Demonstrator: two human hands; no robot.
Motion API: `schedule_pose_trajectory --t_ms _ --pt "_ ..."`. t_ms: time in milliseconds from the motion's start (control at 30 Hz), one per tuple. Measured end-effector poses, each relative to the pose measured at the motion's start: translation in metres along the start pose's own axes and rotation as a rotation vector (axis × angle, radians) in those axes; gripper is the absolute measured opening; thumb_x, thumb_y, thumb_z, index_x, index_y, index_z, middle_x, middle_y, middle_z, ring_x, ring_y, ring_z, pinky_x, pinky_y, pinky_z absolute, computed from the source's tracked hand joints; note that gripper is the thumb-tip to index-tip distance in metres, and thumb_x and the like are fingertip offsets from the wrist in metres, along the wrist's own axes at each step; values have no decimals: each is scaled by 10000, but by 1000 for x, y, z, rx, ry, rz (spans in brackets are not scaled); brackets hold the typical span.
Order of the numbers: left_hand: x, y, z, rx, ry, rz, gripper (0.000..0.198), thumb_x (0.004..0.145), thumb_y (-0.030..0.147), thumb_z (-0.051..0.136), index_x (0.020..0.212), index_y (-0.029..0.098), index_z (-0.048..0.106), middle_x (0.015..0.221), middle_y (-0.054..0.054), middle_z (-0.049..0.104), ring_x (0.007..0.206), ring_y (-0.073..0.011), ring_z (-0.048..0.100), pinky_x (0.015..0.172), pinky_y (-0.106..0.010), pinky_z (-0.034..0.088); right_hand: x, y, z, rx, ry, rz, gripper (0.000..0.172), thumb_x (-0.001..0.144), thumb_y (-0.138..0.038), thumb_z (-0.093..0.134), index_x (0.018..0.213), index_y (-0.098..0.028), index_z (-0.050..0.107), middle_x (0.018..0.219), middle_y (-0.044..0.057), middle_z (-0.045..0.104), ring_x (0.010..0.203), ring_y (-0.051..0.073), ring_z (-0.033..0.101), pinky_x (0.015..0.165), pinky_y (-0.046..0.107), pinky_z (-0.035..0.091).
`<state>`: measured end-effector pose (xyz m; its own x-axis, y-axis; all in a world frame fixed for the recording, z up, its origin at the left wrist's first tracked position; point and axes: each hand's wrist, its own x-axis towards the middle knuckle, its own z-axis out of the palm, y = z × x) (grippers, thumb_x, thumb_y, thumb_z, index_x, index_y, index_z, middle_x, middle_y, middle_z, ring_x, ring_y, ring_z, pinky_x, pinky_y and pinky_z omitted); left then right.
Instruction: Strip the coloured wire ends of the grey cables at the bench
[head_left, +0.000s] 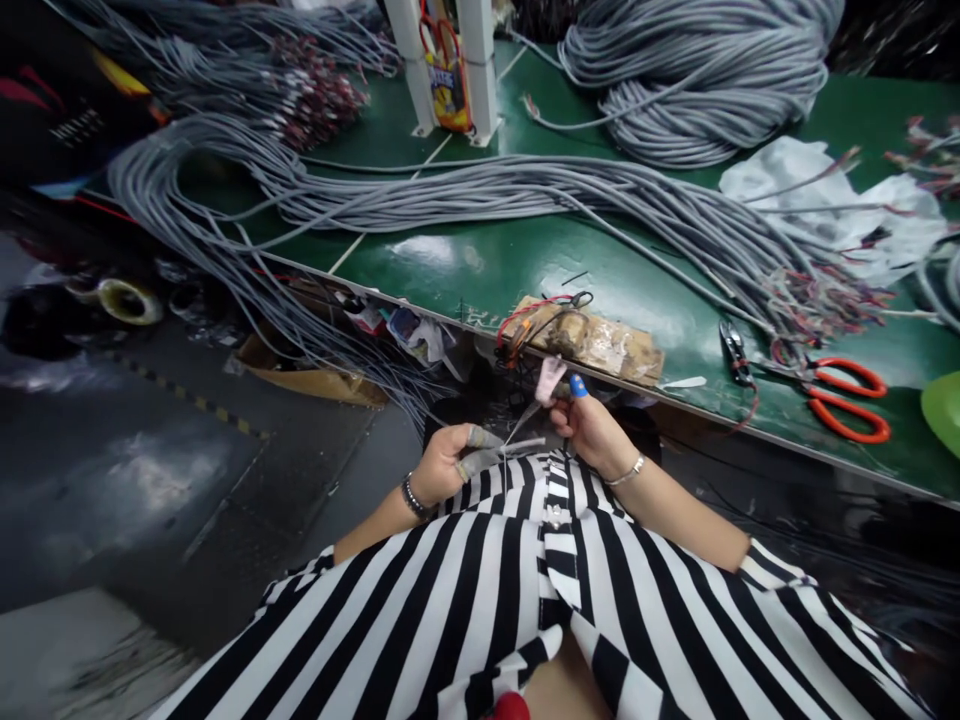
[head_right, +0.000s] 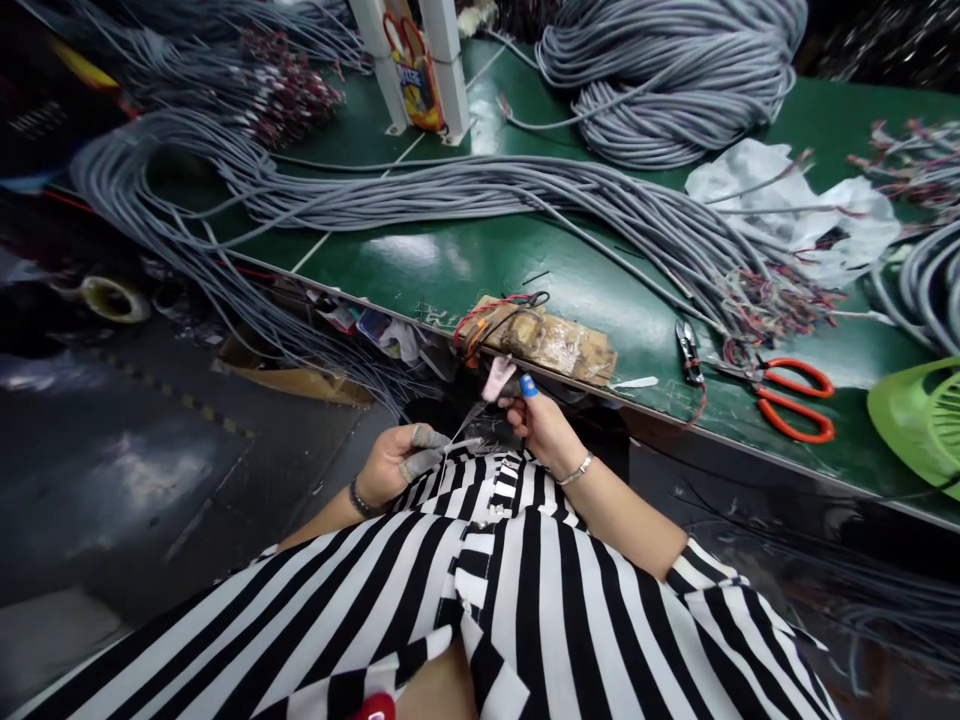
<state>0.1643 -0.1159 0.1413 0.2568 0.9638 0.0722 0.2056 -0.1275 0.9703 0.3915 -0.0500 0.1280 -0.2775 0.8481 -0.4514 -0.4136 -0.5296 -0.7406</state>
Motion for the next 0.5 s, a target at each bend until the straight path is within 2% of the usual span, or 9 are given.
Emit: schedule_pose_trajectory --t_ms 67,233,400,500 --pt "-13 -6 -2 -140 54 -100 239 775 371 688 815 136 702 644 -39 643 565 -110 568 563 -225 466 -1 2 -1 -24 -24 18 475 650 -595 711 847 -173 620 742 12 586 487 47 324 398 201 121" --pt "-28 -12 -1 -583 298 -268 400 664 509 748 734 129 643 511 10 548 437 -63 445 460 -191 357 -3 6 5 -73 -114 69 376 609 -420 794 810 -148 628 697 1 567 469 28 310 415 198 107" --pt "-34 -10 3 -728 306 -342 401 670 503 747 723 142 580 454 40 481 416 -57 411 449 -188 315 -12 10 13 -136 -197 60 334 604 -333 801 848 -145 672 646 -19 556 447 18 283 408 192 123" --pt "-37 -12 7 -721 285 -365 408 671 513 741 734 144 581 451 44 469 415 -58 407 445 -195 309 -20 15 15 -172 -219 69 354 602 -316 802 890 -151 681 654 -13 591 476 43 391 421 184 234"
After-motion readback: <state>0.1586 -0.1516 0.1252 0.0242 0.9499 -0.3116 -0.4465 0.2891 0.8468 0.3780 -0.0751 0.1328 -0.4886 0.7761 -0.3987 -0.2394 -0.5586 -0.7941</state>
